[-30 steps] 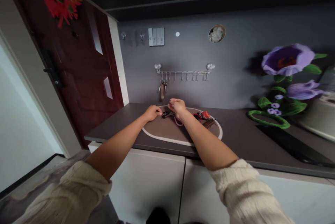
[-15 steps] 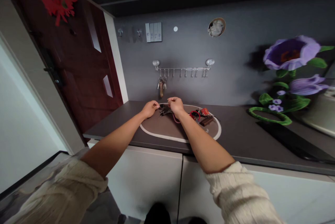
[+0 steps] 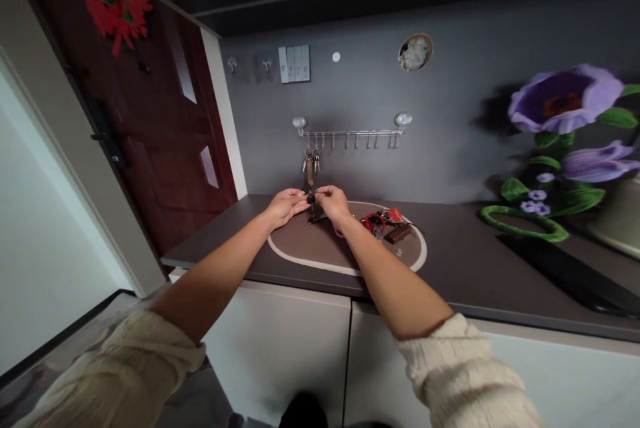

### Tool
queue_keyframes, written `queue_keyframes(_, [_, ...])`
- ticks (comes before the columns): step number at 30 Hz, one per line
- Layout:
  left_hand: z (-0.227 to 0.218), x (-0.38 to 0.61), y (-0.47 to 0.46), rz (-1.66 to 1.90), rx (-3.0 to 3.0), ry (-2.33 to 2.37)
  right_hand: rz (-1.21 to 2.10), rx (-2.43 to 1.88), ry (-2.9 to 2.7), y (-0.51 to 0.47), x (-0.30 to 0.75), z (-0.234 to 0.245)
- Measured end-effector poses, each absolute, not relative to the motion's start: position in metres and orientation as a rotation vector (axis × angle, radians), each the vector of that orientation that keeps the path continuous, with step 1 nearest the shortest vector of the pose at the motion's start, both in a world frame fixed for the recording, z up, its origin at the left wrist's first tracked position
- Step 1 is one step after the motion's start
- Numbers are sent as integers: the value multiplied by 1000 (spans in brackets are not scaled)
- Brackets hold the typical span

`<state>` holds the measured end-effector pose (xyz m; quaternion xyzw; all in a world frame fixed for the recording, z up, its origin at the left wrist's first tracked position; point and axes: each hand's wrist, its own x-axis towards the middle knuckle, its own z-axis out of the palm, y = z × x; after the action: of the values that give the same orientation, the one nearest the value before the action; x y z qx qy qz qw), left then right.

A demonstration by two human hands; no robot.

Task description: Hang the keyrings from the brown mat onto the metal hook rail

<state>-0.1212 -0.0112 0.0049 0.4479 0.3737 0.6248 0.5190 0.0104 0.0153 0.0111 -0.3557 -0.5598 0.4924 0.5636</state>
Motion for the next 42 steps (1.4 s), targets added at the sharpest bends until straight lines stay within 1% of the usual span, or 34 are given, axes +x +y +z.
queue_keyframes(3, [6,-122,-12,1511,1040,848,1028,-804,-1463,16,10,10])
queue_keyframes(8, [6,-122,-10,1533,995,776,907,-743,-1590,21,10,4])
queue_keyframes(16, [4,-122,-11,1506,1011,716,698,-762,-1691,27,11,-1])
queue_keyframes(31, [2,-124,-9,1470,1070,710,622,-775,-1656,26,14,4])
queue_keyframes(42, [3,-121,-14,1387,1181,899,542,-764,-1629,25,19,8])
